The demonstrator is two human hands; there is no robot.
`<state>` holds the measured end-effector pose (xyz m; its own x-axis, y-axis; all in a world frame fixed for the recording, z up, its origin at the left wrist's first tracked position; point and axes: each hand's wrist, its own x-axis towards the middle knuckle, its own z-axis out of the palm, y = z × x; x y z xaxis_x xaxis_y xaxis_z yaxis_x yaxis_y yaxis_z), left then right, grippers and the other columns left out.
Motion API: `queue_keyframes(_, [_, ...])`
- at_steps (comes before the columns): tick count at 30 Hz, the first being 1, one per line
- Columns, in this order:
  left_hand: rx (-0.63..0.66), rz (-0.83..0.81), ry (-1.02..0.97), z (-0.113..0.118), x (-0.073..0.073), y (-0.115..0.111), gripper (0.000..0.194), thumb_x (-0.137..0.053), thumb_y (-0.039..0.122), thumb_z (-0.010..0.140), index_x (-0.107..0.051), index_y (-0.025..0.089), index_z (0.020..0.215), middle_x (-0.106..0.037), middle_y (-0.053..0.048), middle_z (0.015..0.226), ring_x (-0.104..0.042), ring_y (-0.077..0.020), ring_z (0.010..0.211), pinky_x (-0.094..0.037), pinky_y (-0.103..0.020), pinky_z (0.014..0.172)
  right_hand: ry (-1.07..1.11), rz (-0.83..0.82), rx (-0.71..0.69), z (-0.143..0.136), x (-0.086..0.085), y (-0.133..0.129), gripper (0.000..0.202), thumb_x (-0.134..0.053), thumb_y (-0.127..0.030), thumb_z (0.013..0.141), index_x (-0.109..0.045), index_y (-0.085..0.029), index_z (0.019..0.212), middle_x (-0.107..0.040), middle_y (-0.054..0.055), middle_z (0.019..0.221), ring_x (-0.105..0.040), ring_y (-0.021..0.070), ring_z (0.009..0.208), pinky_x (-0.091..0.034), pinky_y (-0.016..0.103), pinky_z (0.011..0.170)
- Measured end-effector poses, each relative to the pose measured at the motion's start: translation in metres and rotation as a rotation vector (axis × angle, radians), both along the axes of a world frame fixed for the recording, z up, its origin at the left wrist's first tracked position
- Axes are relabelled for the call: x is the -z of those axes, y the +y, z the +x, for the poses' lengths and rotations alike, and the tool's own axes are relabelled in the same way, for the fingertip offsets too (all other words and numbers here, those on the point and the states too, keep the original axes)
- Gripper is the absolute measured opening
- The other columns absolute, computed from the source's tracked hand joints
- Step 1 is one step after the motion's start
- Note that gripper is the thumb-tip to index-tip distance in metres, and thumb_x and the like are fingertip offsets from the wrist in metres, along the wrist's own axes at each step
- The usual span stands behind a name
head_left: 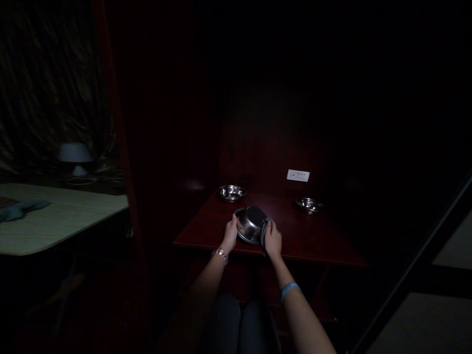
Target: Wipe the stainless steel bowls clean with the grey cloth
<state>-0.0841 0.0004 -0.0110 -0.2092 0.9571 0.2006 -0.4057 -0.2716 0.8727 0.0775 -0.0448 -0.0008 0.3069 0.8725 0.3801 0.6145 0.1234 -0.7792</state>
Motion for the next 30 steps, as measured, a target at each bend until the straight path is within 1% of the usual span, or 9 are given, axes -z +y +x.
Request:
queue_keyframes(8, [-0.005,-0.015,0.000,0.0000,0.0001,0.0009,0.053,-0.054,0.060,0.082,-0.070,0.010,0.092,-0.075,-0.015,0.094,-0.070,-0.0229,0.087,-0.052,-0.034,0.083,-0.014,-0.011,-0.002,-0.0001,-0.0002,-0.0008,0.051,-0.022,-0.042,0.099,-0.046,-0.019,0.138,-0.065,0.013,0.125,-0.064,0.0238,0.110,-0.045,0.035,0.095])
queue_keyframes(12, [0.007,-0.011,0.008,-0.0004,0.0004,0.0015,0.056,-0.054,0.063,0.079,-0.070,0.011,0.092,-0.075,-0.015,0.094,-0.070,-0.0231,0.086,-0.052,-0.033,0.082,-0.022,-0.013,-0.002,-0.0004,-0.0012,-0.0014,0.052,-0.021,-0.041,0.099,-0.046,-0.018,0.139,-0.065,0.013,0.124,-0.063,0.0227,0.111,-0.045,0.033,0.095])
queue_keyframes(17, [-0.014,-0.022,0.024,-0.0005,0.0006,0.0014,0.058,-0.055,0.066,0.078,-0.070,0.011,0.091,-0.075,-0.015,0.092,-0.070,-0.0231,0.086,-0.052,-0.033,0.081,-0.026,-0.017,0.003,-0.0010,-0.0027,-0.0029,0.053,-0.020,-0.042,0.099,-0.046,-0.018,0.138,-0.065,0.013,0.124,-0.064,0.0218,0.109,-0.045,0.033,0.095])
queue_keyframes(22, [-0.011,-0.015,0.004,-0.0001,-0.0003,-0.0003,0.054,-0.055,0.062,0.080,-0.070,0.011,0.092,-0.075,-0.015,0.093,-0.070,-0.0222,0.087,-0.052,-0.034,0.083,-0.025,-0.005,0.002,-0.0012,-0.0033,-0.0037,0.054,-0.020,-0.042,0.099,-0.047,-0.017,0.138,-0.065,0.013,0.124,-0.063,0.0227,0.110,-0.045,0.033,0.095])
queue_keyframes(25, [-0.010,-0.014,0.002,0.0002,-0.0018,-0.0016,0.051,-0.054,0.060,0.081,-0.070,0.012,0.090,-0.075,-0.014,0.091,-0.070,-0.0219,0.087,-0.052,-0.034,0.083,-0.030,-0.017,0.005,-0.0013,-0.0035,-0.0038,0.053,-0.020,-0.042,0.099,-0.047,-0.017,0.138,-0.065,0.013,0.124,-0.064,0.0224,0.109,-0.045,0.033,0.094])
queue_keyframes(30, [-0.008,-0.018,0.003,0.0007,-0.0033,-0.0025,0.052,-0.054,0.060,0.081,-0.070,0.012,0.088,-0.075,-0.013,0.087,-0.070,-0.0215,0.085,-0.052,-0.034,0.082,-0.040,-0.036,0.017,-0.0014,-0.0035,-0.0033,0.053,-0.020,-0.042,0.099,-0.046,-0.018,0.139,-0.066,0.012,0.122,-0.065,0.0216,0.107,-0.045,0.033,0.094])
